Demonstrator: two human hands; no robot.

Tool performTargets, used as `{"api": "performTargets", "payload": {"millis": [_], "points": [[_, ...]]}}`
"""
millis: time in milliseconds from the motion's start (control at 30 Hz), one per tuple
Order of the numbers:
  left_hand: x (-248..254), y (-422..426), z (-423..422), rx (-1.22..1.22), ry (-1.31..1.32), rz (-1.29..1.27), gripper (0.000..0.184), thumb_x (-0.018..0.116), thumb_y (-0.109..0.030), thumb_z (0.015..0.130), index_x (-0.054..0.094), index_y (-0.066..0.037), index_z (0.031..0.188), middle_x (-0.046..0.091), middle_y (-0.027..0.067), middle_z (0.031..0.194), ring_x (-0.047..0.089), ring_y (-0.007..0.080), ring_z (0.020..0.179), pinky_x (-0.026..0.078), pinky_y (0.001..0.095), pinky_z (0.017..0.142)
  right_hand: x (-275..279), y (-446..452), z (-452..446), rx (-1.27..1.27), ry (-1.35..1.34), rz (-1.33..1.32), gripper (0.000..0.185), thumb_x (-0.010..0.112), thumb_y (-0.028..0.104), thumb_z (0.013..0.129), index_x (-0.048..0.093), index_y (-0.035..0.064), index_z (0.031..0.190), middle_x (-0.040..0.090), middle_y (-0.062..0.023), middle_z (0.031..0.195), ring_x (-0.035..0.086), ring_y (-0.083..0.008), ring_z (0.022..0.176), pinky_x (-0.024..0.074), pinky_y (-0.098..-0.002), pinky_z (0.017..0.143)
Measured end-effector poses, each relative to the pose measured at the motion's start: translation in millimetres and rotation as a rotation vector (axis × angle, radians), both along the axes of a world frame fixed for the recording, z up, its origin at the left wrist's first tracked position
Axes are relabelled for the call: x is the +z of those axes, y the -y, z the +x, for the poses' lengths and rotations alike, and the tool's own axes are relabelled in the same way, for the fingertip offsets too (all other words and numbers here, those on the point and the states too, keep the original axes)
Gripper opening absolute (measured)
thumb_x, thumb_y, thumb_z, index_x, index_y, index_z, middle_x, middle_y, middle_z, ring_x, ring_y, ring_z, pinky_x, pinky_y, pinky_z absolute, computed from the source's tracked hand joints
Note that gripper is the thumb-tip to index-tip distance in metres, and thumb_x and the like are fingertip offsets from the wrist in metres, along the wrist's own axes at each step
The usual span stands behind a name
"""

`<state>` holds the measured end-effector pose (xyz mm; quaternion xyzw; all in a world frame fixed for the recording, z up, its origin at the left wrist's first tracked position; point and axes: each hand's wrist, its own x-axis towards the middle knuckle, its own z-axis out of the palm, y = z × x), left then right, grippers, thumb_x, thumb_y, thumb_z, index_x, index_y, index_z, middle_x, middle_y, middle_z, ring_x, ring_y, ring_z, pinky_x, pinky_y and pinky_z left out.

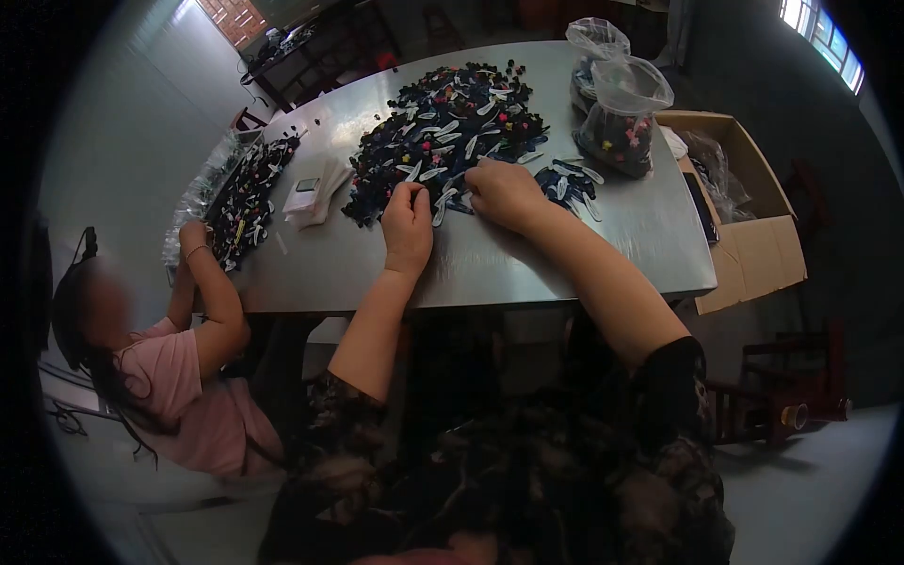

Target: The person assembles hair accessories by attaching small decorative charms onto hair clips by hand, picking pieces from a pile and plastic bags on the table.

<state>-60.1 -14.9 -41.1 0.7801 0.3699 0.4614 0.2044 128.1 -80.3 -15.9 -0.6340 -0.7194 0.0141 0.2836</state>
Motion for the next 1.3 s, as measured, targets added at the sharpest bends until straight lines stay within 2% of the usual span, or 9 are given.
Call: {"api": "performTargets", "payload": {"millis": [67, 200, 467, 633, 967, 1033, 1167, 1267, 1300], "points": [[-1.6, -2.2, 0.9, 0.017, 0.025, 0.034, 0.015, 0.059, -0.015, 0.096, 0.061, -0.001, 0.099, 0.065, 0.0164, 0.082, 0.064, 0.0314, 0.074, 0.049, 0.038, 0.068, -1.7, -4.3, -1.3, -0.005, -0.025, -0.007, 0.011, 0.063, 0.016, 0.081, 0.065, 0.01, 0.089, 0.063, -0.0117, 0.095, 0.064, -0.0348, 0.09, 0.0515, -0.0461, 0.077], [-5.3, -4.4, 0.8, -0.004, 0.02, 0.067, 0.014, 0.059, -0.014, 0.096, 0.061, -0.001, 0.101, 0.065, 0.017, 0.084, 0.064, 0.031, 0.074, 0.049, 0.0378, 0.069, 1.2, -13.1, -14.8, 0.031, -0.028, 0.015, 0.013, 0.062, 0.017, 0.082, 0.067, 0.0122, 0.093, 0.063, -0.011, 0.097, 0.065, -0.0342, 0.09, 0.0523, -0.0457, 0.078], [-6.1, -8.1, -6.4, 0.12, 0.192, -0.007, 0.013, 0.055, -0.01, 0.098, 0.06, -0.001, 0.106, 0.064, 0.0089, 0.085, 0.059, 0.0162, 0.072, 0.048, 0.0303, 0.067, -7.9, -6.8, -14.2, 0.003, 0.005, 0.079, 0.014, 0.062, 0.018, 0.084, 0.067, 0.0115, 0.095, 0.062, -0.0111, 0.097, 0.065, -0.0337, 0.09, 0.0529, -0.0456, 0.076], [-0.9, 6.0, -0.5, 0.016, -0.072, 0.215, 0.015, 0.059, -0.004, 0.091, 0.059, -0.002, 0.106, 0.062, 0.0208, 0.099, 0.06, 0.0424, 0.092, 0.049, 0.0458, 0.08, -6.6, 4.7, -9.6, -0.055, -0.11, 0.208, 0.014, 0.064, 0.015, 0.083, 0.06, 0.0106, 0.096, 0.06, -0.0112, 0.095, 0.064, -0.0353, 0.088, 0.0522, -0.0472, 0.073], [9.6, 19.3, 7.3, -0.201, -0.372, 0.303, 0.015, 0.062, -0.003, 0.089, 0.063, -0.003, 0.104, 0.058, 0.0144, 0.092, 0.061, 0.0373, 0.086, 0.05, 0.0443, 0.074, 42.0, 30.3, 11.4, -0.184, -0.308, 0.617, 0.013, 0.067, 0.012, 0.086, 0.063, 0.0092, 0.098, 0.061, -0.0112, 0.094, 0.064, -0.0346, 0.078, 0.0525, -0.0428, 0.068], [9.8, 20.3, 7.4, -0.183, -0.366, 0.289, 0.015, 0.063, -0.004, 0.089, 0.063, -0.004, 0.104, 0.057, 0.0142, 0.092, 0.062, 0.0371, 0.086, 0.05, 0.0444, 0.074, 66.4, 42.1, 35.8, -0.214, -0.311, 0.743, 0.013, 0.07, 0.008, 0.084, 0.064, 0.0036, 0.095, 0.062, -0.0108, 0.088, 0.063, -0.0228, 0.068, 0.051, -0.0339, 0.063], [8.0, 22.5, 7.1, -0.114, -0.416, 0.228, 0.013, 0.064, -0.008, 0.09, 0.063, -0.006, 0.103, 0.057, 0.014, 0.095, 0.062, 0.0372, 0.085, 0.051, 0.0446, 0.071, 109.5, 65.7, 100.7, -0.517, -0.162, 0.91, 0.013, 0.072, 0.01, 0.083, 0.069, 0.002, 0.094, 0.064, -0.0111, 0.086, 0.062, -0.0199, 0.067, 0.0507, -0.0309, 0.064], [6.4, 22.0, 7.6, -0.085, -0.45, 0.233, 0.012, 0.064, -0.01, 0.091, 0.061, -0.007, 0.102, 0.056, 0.014, 0.098, 0.062, 0.0375, 0.085, 0.051, 0.0449, 0.069, 105.1, 66.9, 154.7, -0.617, -0.044, 0.584, 0.016, 0.072, 0.014, 0.082, 0.072, 0.0042, 0.096, 0.066, -0.012, 0.089, 0.067, -0.0283, 0.075, 0.054, -0.0351, 0.07], [8.3, 22.0, 8.4, -0.089, -0.445, 0.233, 0.012, 0.064, -0.01, 0.091, 0.061, -0.007, 0.102, 0.056, 0.014, 0.098, 0.062, 0.0375, 0.085, 0.051, 0.0449, 0.069, 106.4, 69.8, 153.7, -0.586, -0.109, 0.615, 0.017, 0.072, 0.013, 0.085, 0.074, 0.0004, 0.096, 0.068, -0.0112, 0.085, 0.064, -0.0177, 0.071, 0.0516, -0.028, 0.068]]}}
